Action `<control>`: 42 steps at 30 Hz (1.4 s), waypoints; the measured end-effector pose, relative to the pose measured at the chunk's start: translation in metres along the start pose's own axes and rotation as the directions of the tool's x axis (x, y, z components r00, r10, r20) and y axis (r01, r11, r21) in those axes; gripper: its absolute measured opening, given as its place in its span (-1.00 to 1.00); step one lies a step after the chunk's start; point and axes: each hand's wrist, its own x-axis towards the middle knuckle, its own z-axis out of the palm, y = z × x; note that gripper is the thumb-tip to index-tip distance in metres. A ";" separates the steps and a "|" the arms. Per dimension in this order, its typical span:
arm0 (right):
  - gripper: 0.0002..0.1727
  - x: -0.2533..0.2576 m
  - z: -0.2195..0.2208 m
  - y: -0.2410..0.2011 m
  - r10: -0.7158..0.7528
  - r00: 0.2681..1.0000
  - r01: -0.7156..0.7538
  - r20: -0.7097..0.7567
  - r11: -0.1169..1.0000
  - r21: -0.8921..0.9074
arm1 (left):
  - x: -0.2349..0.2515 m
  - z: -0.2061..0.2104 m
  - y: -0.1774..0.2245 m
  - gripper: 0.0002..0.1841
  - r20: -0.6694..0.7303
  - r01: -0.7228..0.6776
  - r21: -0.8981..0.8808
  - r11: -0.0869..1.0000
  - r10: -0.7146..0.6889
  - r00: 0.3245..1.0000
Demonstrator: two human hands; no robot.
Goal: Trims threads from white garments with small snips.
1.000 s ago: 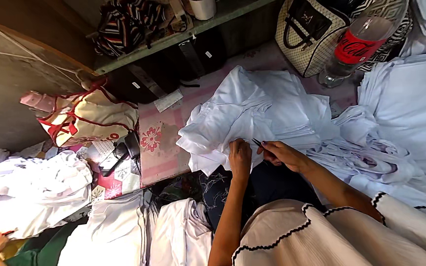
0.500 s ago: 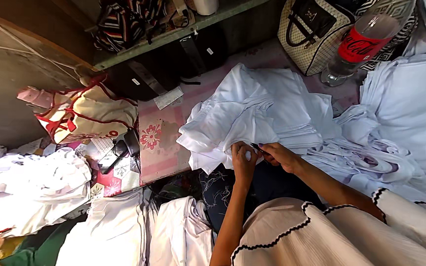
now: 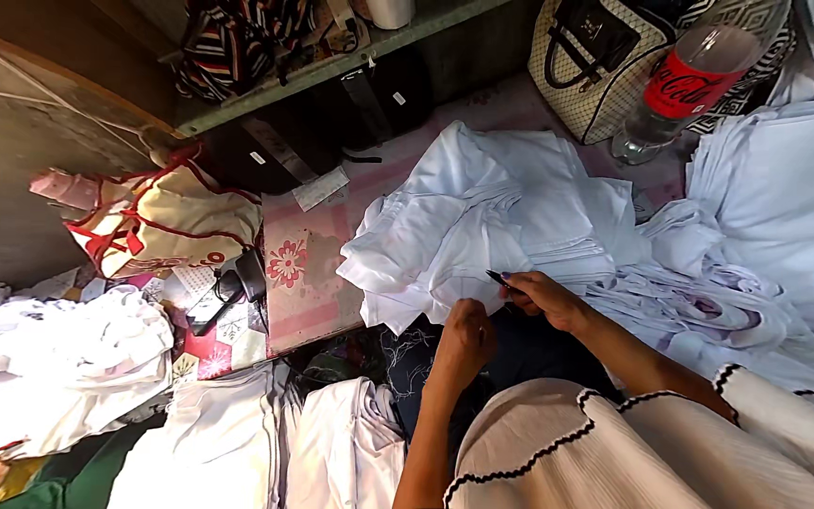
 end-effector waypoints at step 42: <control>-0.84 0.034 0.014 -0.028 -0.333 0.943 0.327 0.015 0.912 -0.248 | 0.056 -0.006 0.003 -0.87 -0.312 0.253 -0.575 0.778 -0.495 0.811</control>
